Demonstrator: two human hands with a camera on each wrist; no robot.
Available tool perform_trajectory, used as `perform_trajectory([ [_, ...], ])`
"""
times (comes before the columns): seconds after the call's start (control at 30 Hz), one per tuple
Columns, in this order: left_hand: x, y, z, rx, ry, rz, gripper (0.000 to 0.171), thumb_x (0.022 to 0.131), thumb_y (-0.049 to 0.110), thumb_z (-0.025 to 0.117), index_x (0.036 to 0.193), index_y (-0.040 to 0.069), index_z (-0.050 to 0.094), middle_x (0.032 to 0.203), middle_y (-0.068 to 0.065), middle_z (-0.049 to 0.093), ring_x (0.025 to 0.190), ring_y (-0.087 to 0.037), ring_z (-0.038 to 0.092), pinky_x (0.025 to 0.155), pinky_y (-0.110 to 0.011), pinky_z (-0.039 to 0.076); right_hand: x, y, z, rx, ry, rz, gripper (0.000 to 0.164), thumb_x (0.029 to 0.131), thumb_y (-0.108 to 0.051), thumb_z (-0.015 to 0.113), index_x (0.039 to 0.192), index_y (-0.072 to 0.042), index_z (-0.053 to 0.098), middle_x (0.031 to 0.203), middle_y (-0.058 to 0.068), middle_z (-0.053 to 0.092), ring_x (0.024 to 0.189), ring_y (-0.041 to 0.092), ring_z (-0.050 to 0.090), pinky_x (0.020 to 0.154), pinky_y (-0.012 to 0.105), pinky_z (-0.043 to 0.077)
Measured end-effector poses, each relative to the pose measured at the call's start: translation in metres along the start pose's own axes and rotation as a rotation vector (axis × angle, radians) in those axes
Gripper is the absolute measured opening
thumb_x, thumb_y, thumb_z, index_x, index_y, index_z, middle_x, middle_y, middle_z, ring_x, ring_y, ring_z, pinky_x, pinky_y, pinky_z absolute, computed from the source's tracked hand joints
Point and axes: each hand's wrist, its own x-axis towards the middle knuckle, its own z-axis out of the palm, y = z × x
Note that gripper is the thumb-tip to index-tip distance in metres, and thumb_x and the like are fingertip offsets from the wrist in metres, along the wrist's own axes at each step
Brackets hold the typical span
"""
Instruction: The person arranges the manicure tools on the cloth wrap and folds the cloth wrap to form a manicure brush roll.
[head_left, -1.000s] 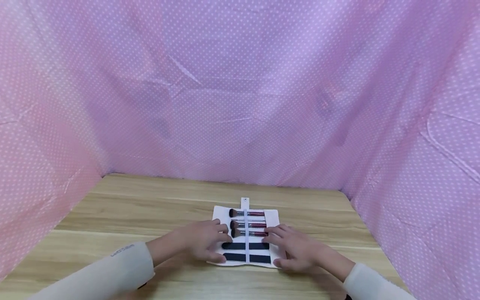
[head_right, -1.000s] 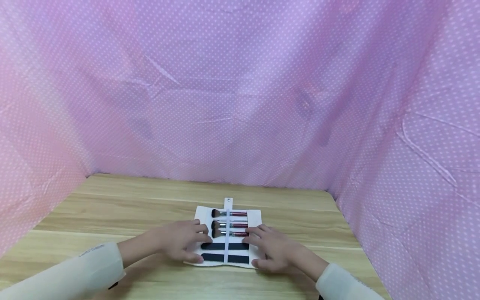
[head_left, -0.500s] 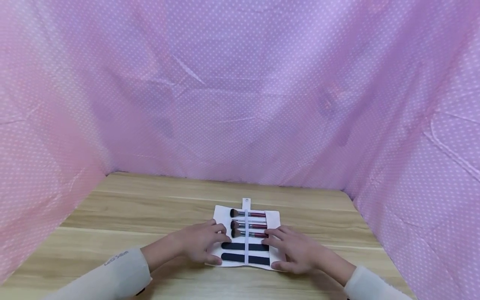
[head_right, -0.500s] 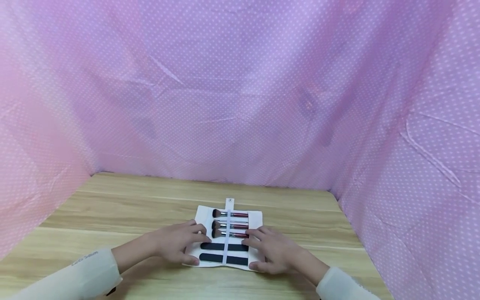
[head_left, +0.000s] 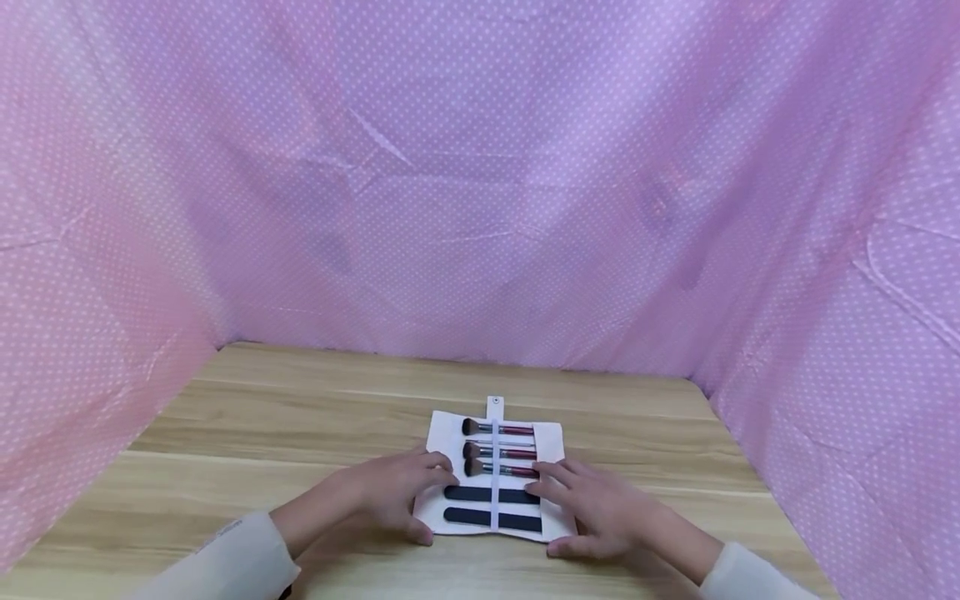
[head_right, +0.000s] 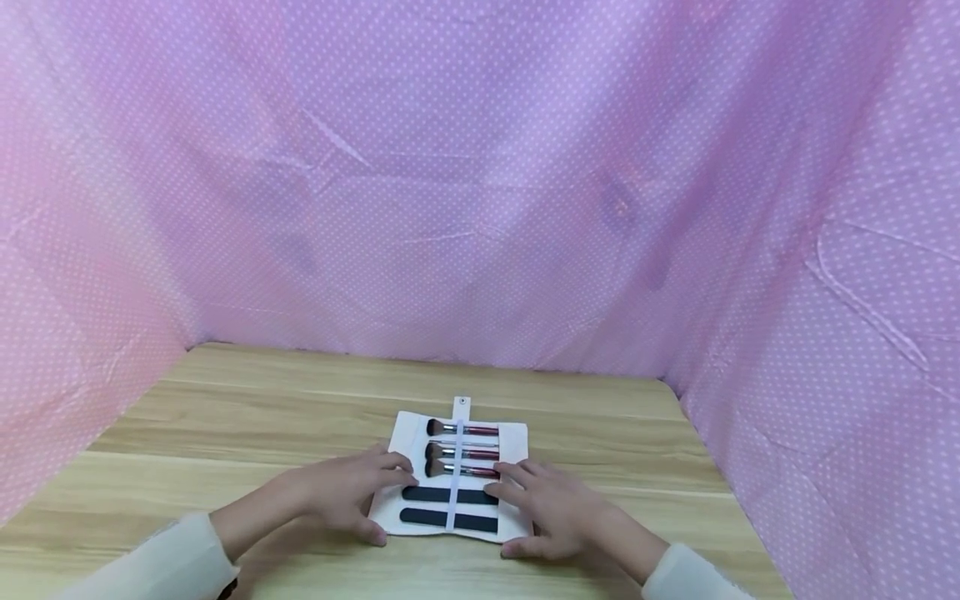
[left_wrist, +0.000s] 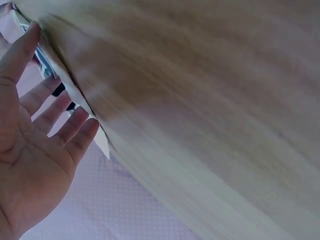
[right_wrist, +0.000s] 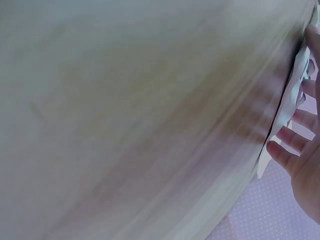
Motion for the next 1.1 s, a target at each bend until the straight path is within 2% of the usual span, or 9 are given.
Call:
perform_trajectory([
  [0.1,-0.005,0.0,0.001,0.016,0.012,-0.009,0.078,0.081,0.059,0.08,0.145,0.022,0.057,0.143,0.005,0.051,0.125,-0.015,0.049,0.105,-0.037,0.049,-0.003,-0.003,0.0,-0.026,0.02,-0.023,0.074,0.094,-0.074,0.048,0.153,-0.029,0.044,0.153,0.003,0.046,0.131,0.023,0.048,0.101,0.05,0.051],
  [0.2,-0.011,0.001,0.002,0.031,0.043,-0.01,0.073,0.083,0.058,0.079,0.141,0.018,0.06,0.137,0.003,0.054,0.122,-0.014,0.052,0.103,-0.036,0.05,-0.005,-0.007,0.0,-0.033,0.057,-0.051,0.071,0.097,-0.069,0.051,0.15,-0.021,0.049,0.141,0.002,0.053,0.125,0.018,0.052,0.101,0.044,0.051],
  [0.3,-0.015,0.003,0.003,0.046,0.074,0.009,0.059,0.086,0.047,0.08,0.133,0.014,0.066,0.128,0.003,0.058,0.115,-0.011,0.054,0.099,-0.033,0.052,-0.006,-0.01,-0.002,-0.024,0.074,-0.061,0.069,0.099,-0.064,0.053,0.147,-0.014,0.052,0.132,0.0,0.056,0.119,0.014,0.054,0.101,0.04,0.052],
  [0.4,-0.017,0.005,0.003,0.069,0.114,0.044,0.041,0.088,0.026,0.077,0.125,0.011,0.07,0.121,0.002,0.061,0.109,-0.01,0.056,0.094,-0.03,0.053,-0.005,-0.011,-0.004,0.002,0.062,-0.05,0.069,0.099,-0.061,0.055,0.147,-0.011,0.052,0.133,0.001,0.057,0.121,0.015,0.055,0.102,0.04,0.051],
  [0.53,-0.015,0.005,0.005,0.057,0.185,0.082,0.024,0.091,0.014,0.069,0.114,0.012,0.074,0.111,0.004,0.064,0.102,-0.009,0.059,0.089,-0.029,0.054,-0.003,-0.011,-0.006,0.024,0.047,-0.033,0.063,0.099,-0.052,0.061,0.144,-0.009,0.054,0.134,0.002,0.058,0.122,0.016,0.055,0.103,0.04,0.051],
  [0.67,-0.012,0.0,0.007,-0.055,0.23,0.082,0.012,0.098,0.016,0.065,0.103,0.017,0.076,0.099,0.011,0.065,0.094,-0.003,0.06,0.084,-0.028,0.055,0.002,-0.011,-0.007,0.009,0.068,-0.041,0.051,0.093,-0.031,0.068,0.137,-0.008,0.059,0.125,0.001,0.062,0.114,0.014,0.058,0.098,0.037,0.054],
  [0.83,-0.012,-0.007,0.005,-0.302,0.249,-0.026,0.012,0.101,0.018,0.063,0.093,0.022,0.071,0.081,0.017,0.059,0.078,0.0,0.055,0.071,-0.026,0.051,0.007,-0.007,-0.008,0.042,0.142,-0.073,0.029,0.093,-0.016,0.07,0.121,-0.009,0.067,0.108,-0.002,0.066,0.098,0.01,0.062,0.084,0.031,0.056],
  [0.97,-0.008,-0.01,0.003,-0.436,0.279,-0.106,0.016,0.103,0.017,0.061,0.087,0.02,0.065,0.074,0.012,0.053,0.069,-0.003,0.048,0.061,-0.024,0.044,0.01,-0.001,-0.01,0.192,0.156,-0.015,0.02,0.097,-0.017,0.069,0.116,-0.009,0.069,0.099,-0.007,0.068,0.087,0.003,0.06,0.076,0.027,0.056],
  [1.1,-0.004,-0.013,0.003,-0.488,0.329,-0.159,0.019,0.103,0.014,0.06,0.085,0.015,0.06,0.071,0.01,0.051,0.064,-0.005,0.046,0.057,-0.024,0.041,0.013,0.004,-0.009,0.383,0.166,0.118,0.021,0.1,-0.021,0.067,0.118,-0.01,0.068,0.095,-0.011,0.067,0.08,0.0,0.056,0.071,0.025,0.053],
])
